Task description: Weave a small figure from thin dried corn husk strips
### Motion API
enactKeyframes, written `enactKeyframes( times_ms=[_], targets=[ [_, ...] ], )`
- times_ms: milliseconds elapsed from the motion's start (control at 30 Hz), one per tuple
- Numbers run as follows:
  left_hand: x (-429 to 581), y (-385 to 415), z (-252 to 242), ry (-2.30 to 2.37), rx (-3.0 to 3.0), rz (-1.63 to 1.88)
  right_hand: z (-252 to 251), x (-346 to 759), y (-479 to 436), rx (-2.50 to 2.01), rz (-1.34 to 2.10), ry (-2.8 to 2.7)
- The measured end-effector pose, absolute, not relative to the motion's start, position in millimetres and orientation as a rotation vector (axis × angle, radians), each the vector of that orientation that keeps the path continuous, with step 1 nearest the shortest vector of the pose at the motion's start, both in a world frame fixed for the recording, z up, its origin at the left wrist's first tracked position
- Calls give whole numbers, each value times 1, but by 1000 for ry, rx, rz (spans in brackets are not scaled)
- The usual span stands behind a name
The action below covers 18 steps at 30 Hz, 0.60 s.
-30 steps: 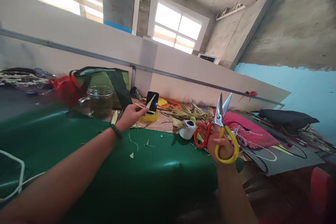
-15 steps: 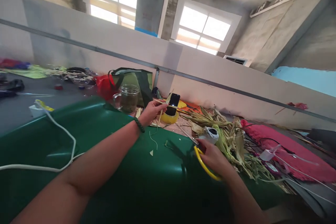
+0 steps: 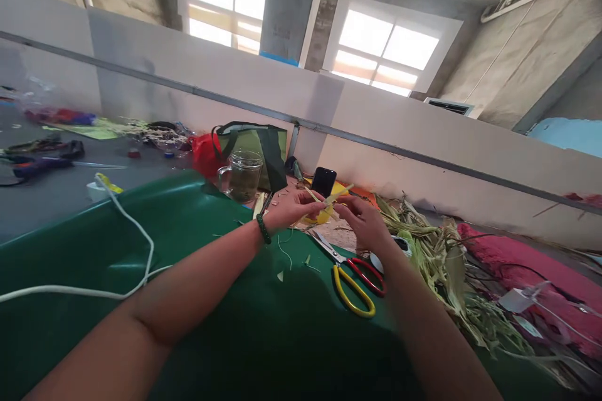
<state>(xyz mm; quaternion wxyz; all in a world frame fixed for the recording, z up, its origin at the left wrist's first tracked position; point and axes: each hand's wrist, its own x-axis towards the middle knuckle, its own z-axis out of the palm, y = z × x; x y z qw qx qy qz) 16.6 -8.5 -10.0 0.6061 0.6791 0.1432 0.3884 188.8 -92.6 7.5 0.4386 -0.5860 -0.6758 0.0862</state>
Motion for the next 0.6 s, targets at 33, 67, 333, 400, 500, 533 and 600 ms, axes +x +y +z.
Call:
enactKeyframes(
  times_ms=[33, 67, 333, 400, 500, 533, 600],
  targets=[
    [17, -10, -10, 334, 1608, 865, 6, 184, -86, -1371, 258, -1616],
    [17, -11, -9, 331, 1641, 829, 4, 181, -80, -1304, 305, -1545],
    [19, -10, -15, 387, 2036, 759, -16, 195, -74, -1226, 475, -1355],
    [21, -9, -19, 451, 2155, 791, -14, 199, -76, -1207, 269, -1404],
    [24, -11, -24, 452, 2276, 799, -12, 196, -81, -1189, 5, -1647],
    [25, -13, -26, 429, 2298, 794, -12, 193, -83, -1199, -13, -1748],
    [27, -16, -28, 373, 2313, 779, -13, 187, -86, -1215, -22, -1874]
  ],
)
